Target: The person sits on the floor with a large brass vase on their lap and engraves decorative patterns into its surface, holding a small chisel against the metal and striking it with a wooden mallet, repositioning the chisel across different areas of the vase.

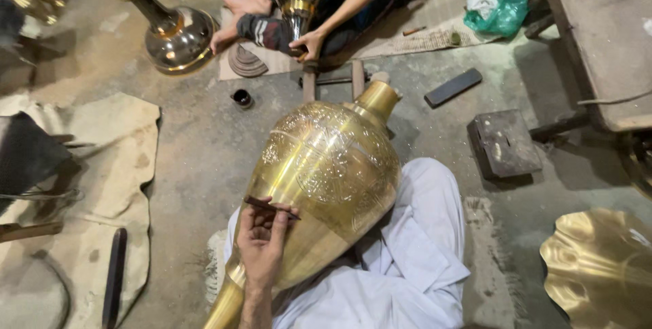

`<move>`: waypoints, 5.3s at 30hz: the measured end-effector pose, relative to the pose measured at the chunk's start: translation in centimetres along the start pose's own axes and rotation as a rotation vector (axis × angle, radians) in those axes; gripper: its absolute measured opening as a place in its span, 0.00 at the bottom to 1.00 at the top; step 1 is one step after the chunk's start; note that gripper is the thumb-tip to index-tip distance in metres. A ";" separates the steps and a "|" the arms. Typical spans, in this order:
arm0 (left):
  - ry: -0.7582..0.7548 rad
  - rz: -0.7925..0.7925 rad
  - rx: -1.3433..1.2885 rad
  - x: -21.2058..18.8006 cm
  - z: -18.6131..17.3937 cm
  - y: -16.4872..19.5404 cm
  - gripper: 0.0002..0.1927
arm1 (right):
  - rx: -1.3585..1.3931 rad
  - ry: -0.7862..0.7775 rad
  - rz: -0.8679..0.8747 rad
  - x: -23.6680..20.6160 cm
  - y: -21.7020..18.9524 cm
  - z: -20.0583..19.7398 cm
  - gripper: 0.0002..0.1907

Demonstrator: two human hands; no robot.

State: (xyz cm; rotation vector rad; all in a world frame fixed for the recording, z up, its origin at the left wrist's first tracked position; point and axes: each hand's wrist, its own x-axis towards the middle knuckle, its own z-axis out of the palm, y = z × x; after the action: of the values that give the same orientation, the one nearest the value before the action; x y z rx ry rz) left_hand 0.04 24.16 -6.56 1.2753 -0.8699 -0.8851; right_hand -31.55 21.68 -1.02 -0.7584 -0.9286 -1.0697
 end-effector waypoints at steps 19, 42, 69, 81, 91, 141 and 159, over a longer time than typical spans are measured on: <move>-0.052 -0.019 -0.003 2.2 1.2 1.8 0.21 | -1.342 1.312 0.532 -9.8 -1.4 -4.7 0.14; -0.143 -0.100 -0.014 5.6 2.0 3.4 0.20 | -1.372 1.335 0.781 -7.5 -1.3 -9.4 0.13; -0.493 -0.016 0.456 8.8 12.3 6.3 0.19 | -1.253 1.256 0.671 -9.7 -3.4 -8.7 0.19; -0.153 -0.029 0.137 6.1 11.3 4.0 0.11 | -1.537 1.068 0.883 -5.9 -6.1 -9.7 0.29; 0.063 0.129 0.105 3.1 12.6 0.8 0.11 | -2.164 -0.020 1.285 8.3 -7.7 -13.0 0.29; 0.377 0.120 0.083 1.1 15.4 -4.1 0.14 | -2.114 -1.287 0.709 23.1 -1.9 -12.8 0.29; 0.388 0.135 0.048 1.2 15.8 -4.1 0.15 | -2.045 -1.176 0.597 22.9 -2.5 -13.3 0.29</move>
State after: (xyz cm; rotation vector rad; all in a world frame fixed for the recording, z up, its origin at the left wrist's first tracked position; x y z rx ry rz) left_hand -14.12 16.34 -9.13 1.3554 -0.6612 -0.4892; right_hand -26.10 0.60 14.20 -3.2974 -0.0101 -0.6070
